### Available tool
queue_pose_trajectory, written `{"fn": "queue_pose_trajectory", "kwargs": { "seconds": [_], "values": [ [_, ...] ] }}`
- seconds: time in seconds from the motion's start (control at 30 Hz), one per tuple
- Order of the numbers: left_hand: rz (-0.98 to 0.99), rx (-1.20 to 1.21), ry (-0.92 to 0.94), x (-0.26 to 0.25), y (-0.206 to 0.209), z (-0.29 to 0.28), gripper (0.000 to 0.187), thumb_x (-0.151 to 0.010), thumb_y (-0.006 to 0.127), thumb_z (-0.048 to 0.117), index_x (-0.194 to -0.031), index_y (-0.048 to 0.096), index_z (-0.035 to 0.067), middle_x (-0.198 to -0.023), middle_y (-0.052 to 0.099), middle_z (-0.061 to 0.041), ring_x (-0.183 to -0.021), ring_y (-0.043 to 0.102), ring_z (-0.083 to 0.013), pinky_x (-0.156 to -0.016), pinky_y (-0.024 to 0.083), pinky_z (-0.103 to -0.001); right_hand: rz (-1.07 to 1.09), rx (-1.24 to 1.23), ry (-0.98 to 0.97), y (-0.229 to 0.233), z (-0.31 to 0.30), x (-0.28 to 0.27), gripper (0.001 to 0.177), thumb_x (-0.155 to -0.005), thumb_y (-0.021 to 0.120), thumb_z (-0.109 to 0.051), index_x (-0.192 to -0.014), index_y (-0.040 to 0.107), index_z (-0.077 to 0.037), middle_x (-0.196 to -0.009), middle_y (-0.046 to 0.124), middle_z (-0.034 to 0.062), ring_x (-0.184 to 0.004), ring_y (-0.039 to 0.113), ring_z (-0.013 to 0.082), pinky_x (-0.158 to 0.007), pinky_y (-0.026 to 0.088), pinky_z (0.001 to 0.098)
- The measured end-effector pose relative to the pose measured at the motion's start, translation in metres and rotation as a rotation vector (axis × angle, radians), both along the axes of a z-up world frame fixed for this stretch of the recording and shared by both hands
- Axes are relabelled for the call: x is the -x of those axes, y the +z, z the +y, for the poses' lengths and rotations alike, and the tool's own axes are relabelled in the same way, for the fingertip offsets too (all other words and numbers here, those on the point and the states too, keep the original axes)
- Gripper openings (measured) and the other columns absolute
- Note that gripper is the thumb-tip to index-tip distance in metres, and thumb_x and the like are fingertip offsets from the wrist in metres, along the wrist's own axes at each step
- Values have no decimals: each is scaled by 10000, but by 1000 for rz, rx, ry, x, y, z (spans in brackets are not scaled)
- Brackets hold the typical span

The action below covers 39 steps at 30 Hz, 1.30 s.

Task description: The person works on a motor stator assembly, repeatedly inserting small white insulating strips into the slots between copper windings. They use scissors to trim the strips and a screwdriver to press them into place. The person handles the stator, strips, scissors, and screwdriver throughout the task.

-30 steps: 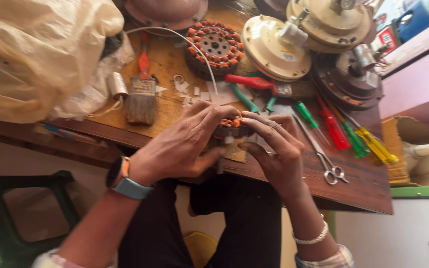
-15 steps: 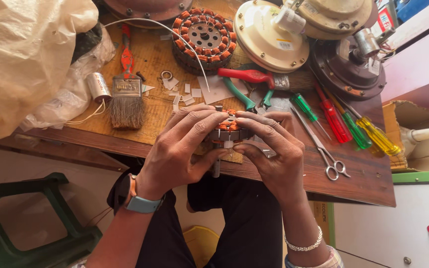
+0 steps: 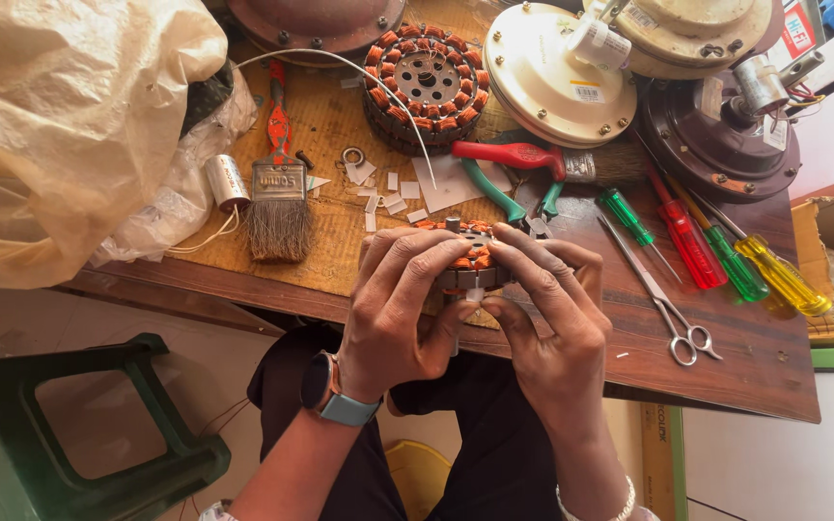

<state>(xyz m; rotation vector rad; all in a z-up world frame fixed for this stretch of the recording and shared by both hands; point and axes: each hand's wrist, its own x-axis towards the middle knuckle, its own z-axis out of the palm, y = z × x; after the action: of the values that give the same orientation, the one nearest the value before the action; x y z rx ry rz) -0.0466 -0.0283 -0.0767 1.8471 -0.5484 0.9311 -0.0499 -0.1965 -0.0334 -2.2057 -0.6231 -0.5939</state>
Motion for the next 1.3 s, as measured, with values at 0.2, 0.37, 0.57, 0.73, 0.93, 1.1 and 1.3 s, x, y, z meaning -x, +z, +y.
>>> {"fn": "queue_pose_trajectory", "kwargs": {
  "seconds": [0.2,0.37,0.57,0.73,0.93,1.1,1.3],
  "values": [
    [31,-44,-21,3,1,4,511,-922,764,161,-1379,590,11,-1312,648,-148,-1232,633,-345,-1102,506,-457,67,-21,14,4,-4,4,469,-891,766,-265,-1320,690,-92,-1378,688,46,-1245,588,259,-1090,507,381],
    [6,-31,37,3,-1,1,501,-949,760,150,-1394,584,0,-1359,635,-165,-1265,636,-348,-1113,512,-458,-3,3,-16,-3,1,6,444,-919,751,-273,-1321,696,-93,-1376,694,43,-1273,590,257,-1122,504,388],
    [-21,-56,92,5,0,-7,439,-953,737,172,-1345,614,17,-1361,637,-158,-1268,640,-351,-1107,512,-462,-69,-20,-86,-13,4,7,406,-942,736,-262,-1302,696,-79,-1367,693,54,-1270,594,279,-1106,512,385],
    [-38,-74,121,4,-1,-12,398,-962,724,206,-1304,629,25,-1359,638,-167,-1270,645,-356,-1102,501,-475,-100,-57,-82,-23,0,7,389,-949,741,-261,-1291,698,-79,-1339,704,57,-1272,602,276,-1120,503,392],
    [-39,-63,146,2,2,-17,344,-952,701,202,-1252,649,41,-1276,677,-115,-1221,667,-307,-1116,480,-473,-84,-87,-97,-20,1,4,345,-947,745,-240,-1252,714,-83,-1283,725,56,-1245,618,260,-1103,502,389],
    [-21,-87,192,3,3,-21,293,-948,672,223,-1191,664,59,-1169,698,-79,-1106,680,-265,-1034,481,-432,3,-116,-89,-16,-2,4,333,-917,765,-242,-1210,718,-90,-1241,727,41,-1223,612,249,-1065,515,369],
    [25,-81,186,3,6,-25,293,-959,658,250,-1184,652,61,-1145,697,-79,-1094,662,-260,-1021,449,-422,41,-102,-71,-13,-6,0,315,-910,763,-218,-1194,705,-93,-1212,721,26,-1184,563,233,-1059,480,372]
  ]
}}
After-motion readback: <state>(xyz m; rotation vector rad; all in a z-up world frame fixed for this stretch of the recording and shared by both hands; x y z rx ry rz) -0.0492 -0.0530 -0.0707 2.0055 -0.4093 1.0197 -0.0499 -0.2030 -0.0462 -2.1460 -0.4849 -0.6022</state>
